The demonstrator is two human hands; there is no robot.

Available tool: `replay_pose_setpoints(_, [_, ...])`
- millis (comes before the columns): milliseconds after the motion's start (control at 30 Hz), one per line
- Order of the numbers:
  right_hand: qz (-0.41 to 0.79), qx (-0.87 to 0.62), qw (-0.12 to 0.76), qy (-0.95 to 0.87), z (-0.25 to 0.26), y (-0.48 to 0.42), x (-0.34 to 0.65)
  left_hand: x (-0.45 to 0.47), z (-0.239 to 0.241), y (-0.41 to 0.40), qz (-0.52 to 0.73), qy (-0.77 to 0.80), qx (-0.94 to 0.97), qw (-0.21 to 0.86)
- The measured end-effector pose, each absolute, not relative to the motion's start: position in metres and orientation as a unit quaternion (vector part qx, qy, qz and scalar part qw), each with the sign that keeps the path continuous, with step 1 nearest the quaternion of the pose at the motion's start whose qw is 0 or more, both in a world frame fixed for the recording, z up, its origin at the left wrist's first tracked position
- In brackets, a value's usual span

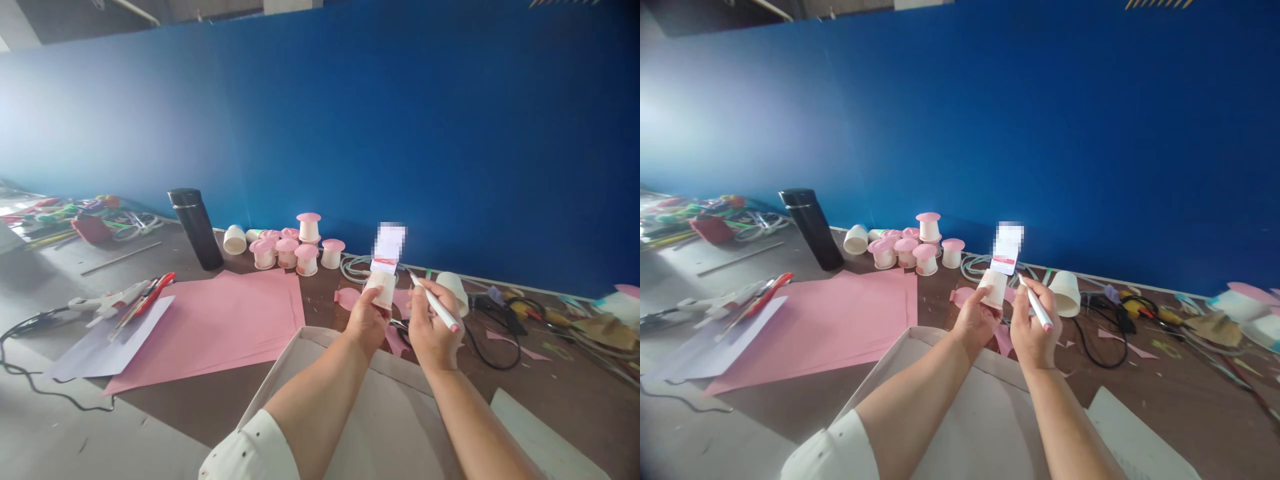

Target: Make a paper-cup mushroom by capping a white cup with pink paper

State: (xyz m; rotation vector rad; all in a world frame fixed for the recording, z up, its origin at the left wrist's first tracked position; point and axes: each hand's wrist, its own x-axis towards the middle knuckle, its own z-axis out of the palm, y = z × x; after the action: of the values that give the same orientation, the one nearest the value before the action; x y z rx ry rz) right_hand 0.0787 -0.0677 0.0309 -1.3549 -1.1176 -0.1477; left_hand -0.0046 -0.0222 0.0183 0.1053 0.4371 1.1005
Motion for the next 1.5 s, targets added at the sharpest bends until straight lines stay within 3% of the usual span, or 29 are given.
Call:
replay_pose_setpoints(267, [0.081, -0.631, 0.665, -0.391, 0.015, -0.050, 0.102, -0.004, 0.024, -0.029, 0.475, 0.158, 0.073, 0.862])
replay_pose_setpoints(500, [0.316, -0.516, 0.737, -0.301, -0.002, -0.037, 0.102, -0.005, 0.028, -0.036, 0.437, 0.163, 0.089, 0.880])
replay_pose_setpoints(667, [0.340, -0.500, 0.744, -0.285, -0.001, -0.037, 0.100, 0.002, 0.020, -0.037, 0.455, 0.152, 0.121, 0.869])
replay_pose_setpoints(933, [0.305, -0.531, 0.724, -0.318, 0.001, -0.041, 0.100, 0.008, 0.021, -0.045, 0.482, 0.120, 0.194, 0.846])
replay_pose_setpoints(1167, [0.008, -0.640, 0.652, -0.407, 0.009, -0.047, 0.116, 0.007, 0.018, -0.036, 0.519, 0.167, 0.174, 0.820])
replay_pose_setpoints(1500, [-0.095, -0.611, 0.625, -0.477, 0.032, -0.068, 0.095, 0.004, 0.016, -0.031, 0.531, 0.177, 0.205, 0.803])
